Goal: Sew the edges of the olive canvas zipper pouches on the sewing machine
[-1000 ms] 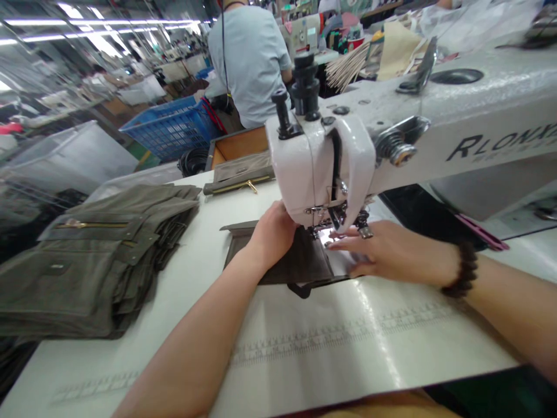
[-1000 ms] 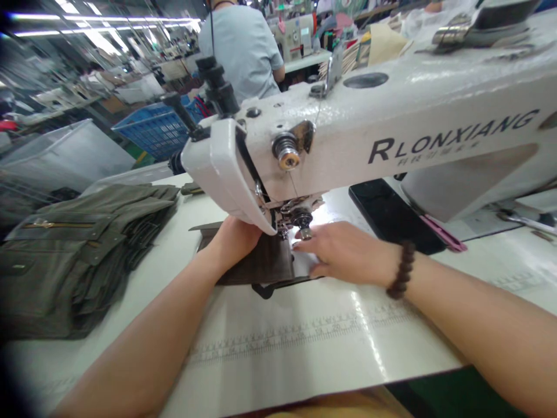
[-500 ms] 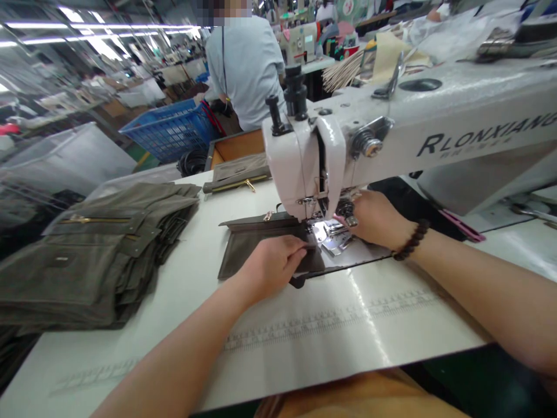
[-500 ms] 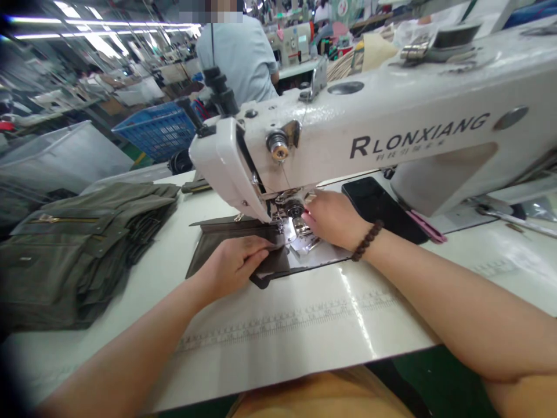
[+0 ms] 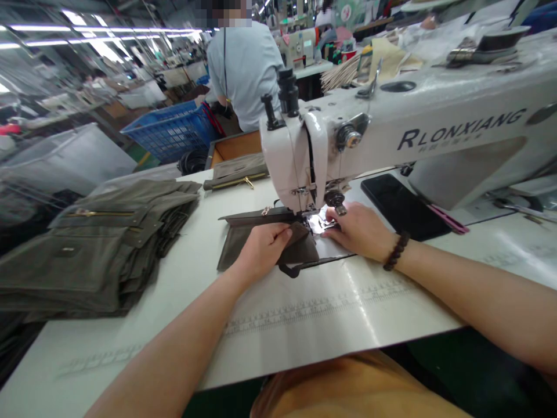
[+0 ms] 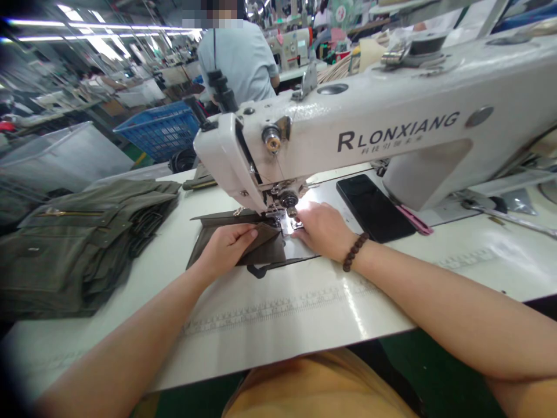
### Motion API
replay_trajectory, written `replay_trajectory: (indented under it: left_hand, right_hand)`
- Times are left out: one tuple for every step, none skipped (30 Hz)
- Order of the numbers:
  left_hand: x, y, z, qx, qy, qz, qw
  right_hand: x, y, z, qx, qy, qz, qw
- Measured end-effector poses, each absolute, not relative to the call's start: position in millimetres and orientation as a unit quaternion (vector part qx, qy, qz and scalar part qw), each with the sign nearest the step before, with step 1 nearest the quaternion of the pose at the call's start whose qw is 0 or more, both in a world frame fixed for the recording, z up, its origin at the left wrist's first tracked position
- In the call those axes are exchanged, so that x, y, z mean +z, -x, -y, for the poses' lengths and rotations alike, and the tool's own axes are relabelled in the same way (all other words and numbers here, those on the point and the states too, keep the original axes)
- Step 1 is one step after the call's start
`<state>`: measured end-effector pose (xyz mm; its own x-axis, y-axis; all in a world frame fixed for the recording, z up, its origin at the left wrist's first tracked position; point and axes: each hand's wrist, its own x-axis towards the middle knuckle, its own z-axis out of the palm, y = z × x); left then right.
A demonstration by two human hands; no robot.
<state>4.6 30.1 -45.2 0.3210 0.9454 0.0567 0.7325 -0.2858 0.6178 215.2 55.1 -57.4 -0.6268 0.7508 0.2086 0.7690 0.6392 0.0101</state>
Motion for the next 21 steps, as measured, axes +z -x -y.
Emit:
replay_trajectory:
  left_hand:
    - [-45,-5,-30,0.217,-0.767,-0.550,0.249]
    - [-46,-6,-29,0.221,-0.761,-0.557,0.248]
    - [-46,-7,-28,0.227,-0.756,-0.562,0.247]
    - [-47,-8,-28,0.233,-0.751,-0.566,0.248]
    - [-47,-8,-27,0.238,-0.748,-0.568,0.248]
    - [-47,-9,-27,0.243,-0.746,-0.569,0.247]
    - [-47,-10,-26,0.245,-0.745,-0.570,0.244]
    - [-47,-10,-26,0.247,-0.746,-0.570,0.241]
    - [-47,-11,-26,0.247,-0.748,-0.568,0.237]
    - [-47,-11,-26,0.247,-0.752,-0.565,0.233]
    - [-46,-11,-26,0.248,-0.755,-0.563,0.228]
    - [-46,-12,-26,0.249,-0.758,-0.560,0.222]
    - [-46,-12,-26,0.250,-0.760,-0.559,0.216]
    - [-47,-12,-26,0.251,-0.762,-0.559,0.210]
    - [-47,-12,-25,0.251,-0.765,-0.557,0.203]
    - [-48,-12,-25,0.252,-0.770,-0.553,0.194]
    - [-49,-12,-24,0.256,-0.777,-0.545,0.184]
    - [-50,-13,-23,0.263,-0.785,-0.533,0.173]
    - [-51,-13,-22,0.271,-0.794,-0.519,0.162]
    - [-52,-13,-21,0.280,-0.804,-0.503,0.151]
    - [-54,-13,-20,0.288,-0.813,-0.486,0.141]
  right_hand:
    - [-57,-214,-52,-0.051,0.399,0.911,0.089]
    - [-57,-214,-50,-0.054,0.365,0.925,0.085]
    - [-57,-213,-47,-0.064,0.323,0.940,0.086]
    - [-58,-213,-46,-0.080,0.280,0.953,0.090]
    - [-59,-212,-44,-0.100,0.242,0.960,0.099]
    - [-60,-211,-44,-0.120,0.214,0.963,0.109]
    - [-62,-210,-44,-0.137,0.196,0.964,0.119]
    - [-63,-209,-44,-0.146,0.188,0.963,0.126]
    - [-64,-209,-44,-0.147,0.184,0.963,0.129]
    - [-65,-208,-45,-0.145,0.179,0.964,0.131]
    - [-66,-208,-44,-0.144,0.171,0.966,0.133]
    - [-66,-208,-44,-0.144,0.160,0.967,0.137]
    - [-66,-208,-43,-0.147,0.149,0.967,0.143]
    - [-65,-208,-42,-0.152,0.141,0.966,0.151]
    - [-65,-208,-41,-0.158,0.136,0.965,0.160]
    - [-64,-208,-39,-0.164,0.133,0.963,0.167]
    - [-63,-208,-38,-0.168,0.131,0.962,0.173]
    - [-62,-208,-36,-0.168,0.130,0.961,0.177]
    - [-61,-207,-34,-0.165,0.129,0.961,0.178]
    - [-61,-207,-32,-0.160,0.127,0.963,0.178]
    - [-60,-207,-31,-0.156,0.124,0.963,0.179]
